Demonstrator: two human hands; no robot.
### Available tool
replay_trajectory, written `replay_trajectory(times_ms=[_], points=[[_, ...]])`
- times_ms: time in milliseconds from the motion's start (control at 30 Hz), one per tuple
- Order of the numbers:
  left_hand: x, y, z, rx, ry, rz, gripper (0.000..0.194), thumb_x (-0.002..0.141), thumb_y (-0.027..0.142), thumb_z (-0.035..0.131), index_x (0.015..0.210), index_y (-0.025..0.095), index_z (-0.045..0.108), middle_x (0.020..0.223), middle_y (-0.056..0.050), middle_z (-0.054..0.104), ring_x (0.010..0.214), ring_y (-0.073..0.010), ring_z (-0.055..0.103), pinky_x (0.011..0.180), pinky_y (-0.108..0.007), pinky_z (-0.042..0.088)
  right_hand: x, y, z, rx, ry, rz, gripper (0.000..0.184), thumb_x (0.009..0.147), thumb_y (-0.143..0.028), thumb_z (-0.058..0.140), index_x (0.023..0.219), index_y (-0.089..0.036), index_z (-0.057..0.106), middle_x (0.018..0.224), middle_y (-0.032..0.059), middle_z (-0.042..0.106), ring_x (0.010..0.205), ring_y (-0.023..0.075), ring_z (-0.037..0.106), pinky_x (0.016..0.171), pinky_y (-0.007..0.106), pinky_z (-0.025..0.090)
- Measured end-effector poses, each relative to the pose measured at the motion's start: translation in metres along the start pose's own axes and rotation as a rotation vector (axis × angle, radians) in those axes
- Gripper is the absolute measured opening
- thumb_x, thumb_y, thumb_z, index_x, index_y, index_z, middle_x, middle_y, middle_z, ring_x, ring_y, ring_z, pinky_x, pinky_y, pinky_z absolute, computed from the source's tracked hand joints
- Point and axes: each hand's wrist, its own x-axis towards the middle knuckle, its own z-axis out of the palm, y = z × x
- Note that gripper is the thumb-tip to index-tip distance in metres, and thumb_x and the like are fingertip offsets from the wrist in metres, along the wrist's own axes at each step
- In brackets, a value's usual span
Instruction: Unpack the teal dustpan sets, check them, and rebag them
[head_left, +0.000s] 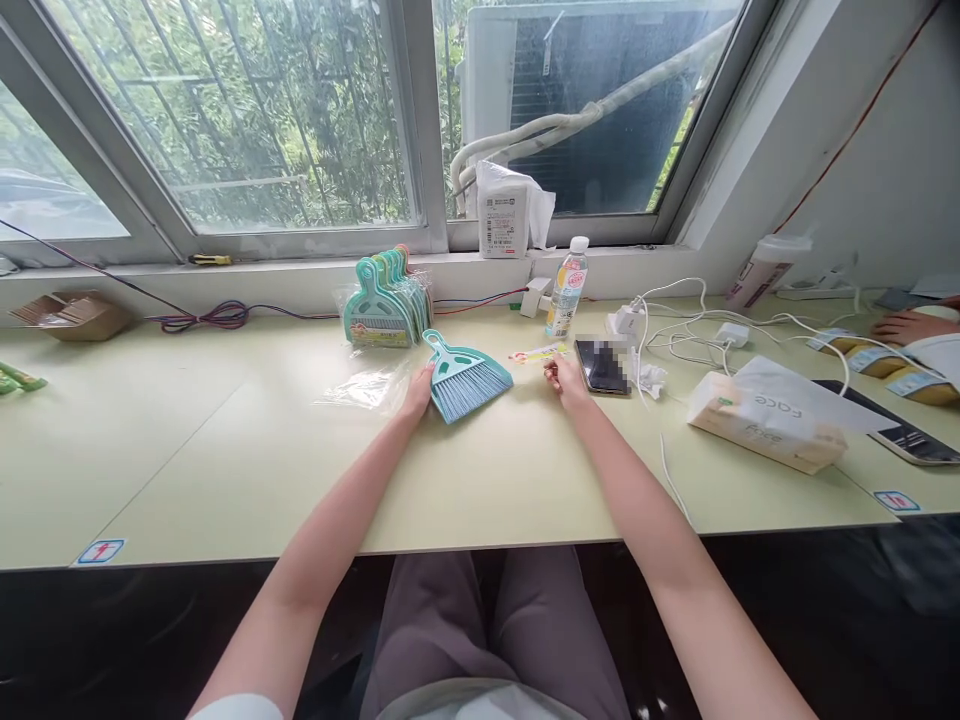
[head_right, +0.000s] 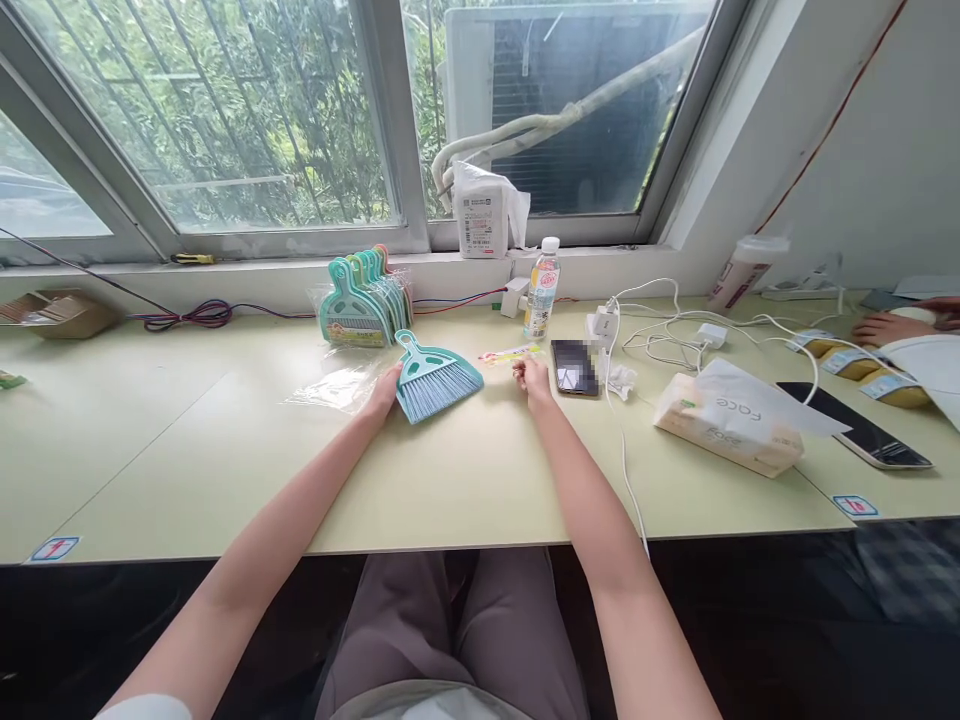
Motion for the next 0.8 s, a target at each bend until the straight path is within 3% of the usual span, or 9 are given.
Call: replay_trajectory(times_ms=[100, 167, 233, 300, 367, 433, 567, 700, 800], points=[[-0.003, 0.001, 0.001, 0.002, -0.053, -0.014, 0.036, 0.087, 0.045, 0.041, 0.077, 0.017, 0.060, 0.079, -0.007, 0.065, 0.078, -0.0210, 0.060, 0.079, -0.034, 0.045, 0.000, -0.003, -0.006, -0.045, -0.077, -0.003, 0.059, 0.093, -0.060, 0.031, 0.052, -0.019, 0.043, 0.038, -0.0069, 0.033, 0.030, 0.0039, 0.020, 0.035, 0.020, 0.017], [-0.006, 0.003, 0.004, 0.033, -0.111, 0.037, 0.037, 0.088, 0.046, 0.040, 0.082, 0.016, 0.062, 0.084, -0.007, 0.066, 0.083, -0.0215, 0.061, 0.081, -0.034, 0.045, -0.005, -0.003, 0.003, -0.191, -0.014, -0.088, 0.062, 0.093, -0.062, 0.029, 0.052, -0.019, 0.048, 0.041, -0.0037, 0.040, 0.033, 0.0058, 0.027, 0.039, 0.022, 0.023], [-0.011, 0.004, 0.008, 0.114, -0.148, 0.108, 0.037, 0.088, 0.045, 0.039, 0.090, 0.017, 0.063, 0.094, -0.007, 0.067, 0.092, -0.0225, 0.060, 0.086, -0.034, 0.044, -0.014, 0.000, 0.021, -0.435, 0.117, -0.282, 0.058, 0.095, -0.054, 0.030, 0.061, -0.017, 0.060, 0.056, 0.0016, 0.057, 0.044, 0.0089, 0.044, 0.048, 0.023, 0.034], [-0.018, 0.007, 0.014, 0.228, -0.162, 0.166, 0.036, 0.090, 0.043, 0.039, 0.098, 0.018, 0.063, 0.103, -0.007, 0.066, 0.099, -0.0235, 0.059, 0.090, -0.034, 0.042, -0.028, 0.003, 0.043, -0.733, 0.143, -0.516, 0.046, 0.097, -0.044, 0.033, 0.079, -0.019, 0.068, 0.081, 0.0049, 0.068, 0.071, 0.0140, 0.059, 0.064, 0.024, 0.042], [-0.028, 0.012, 0.020, 0.333, -0.165, 0.201, 0.036, 0.092, 0.042, 0.036, 0.103, 0.019, 0.062, 0.104, -0.007, 0.066, 0.099, -0.0246, 0.059, 0.090, -0.035, 0.042, -0.043, 0.004, 0.064, -1.016, 0.081, -0.681, 0.038, 0.096, -0.040, 0.037, 0.091, -0.020, 0.069, 0.099, 0.0087, 0.067, 0.094, 0.0199, 0.059, 0.073, 0.027, 0.044], [-0.039, 0.019, 0.027, 0.445, -0.163, 0.233, 0.039, 0.094, 0.043, 0.032, 0.106, 0.019, 0.061, 0.099, -0.009, 0.066, 0.095, -0.0267, 0.060, 0.087, -0.037, 0.042, -0.056, 0.002, 0.077, -1.206, 0.047, -0.749, 0.037, 0.097, -0.038, 0.037, 0.099, -0.017, 0.067, 0.104, 0.0136, 0.064, 0.103, 0.0241, 0.055, 0.075, 0.030, 0.044], [-0.057, 0.031, 0.036, 0.594, -0.128, 0.309, 0.041, 0.095, 0.044, 0.030, 0.111, 0.022, 0.061, 0.089, -0.011, 0.067, 0.087, -0.0292, 0.061, 0.083, -0.039, 0.041, -0.067, -0.006, 0.081, -1.314, 0.099, -0.695, 0.042, 0.098, -0.038, 0.034, 0.096, -0.014, 0.068, 0.105, 0.0175, 0.062, 0.097, 0.0257, 0.058, 0.071, 0.032, 0.044], [-0.062, 0.037, 0.035, 0.536, -0.117, 0.322, 0.037, 0.094, 0.042, 0.035, 0.107, 0.026, 0.066, 0.090, -0.008, 0.069, 0.087, -0.0274, 0.062, 0.081, -0.036, 0.042, -0.062, -0.008, 0.073, -1.295, 0.152, -0.591, 0.044, 0.097, -0.036, 0.034, 0.085, -0.015, 0.072, 0.099, 0.0141, 0.065, 0.077, 0.0188, 0.062, 0.065, 0.029, 0.040], [-0.062, 0.044, 0.031, 0.457, -0.168, 0.302, 0.038, 0.094, 0.042, 0.036, 0.117, 0.028, 0.064, 0.100, -0.004, 0.071, 0.092, -0.0257, 0.062, 0.082, -0.034, 0.043, -0.053, -0.004, 0.069, -1.178, 0.143, -0.577, 0.043, 0.095, -0.035, 0.037, 0.074, -0.017, 0.071, 0.089, 0.0099, 0.065, 0.073, 0.0164, 0.060, 0.064, 0.027, 0.037]])
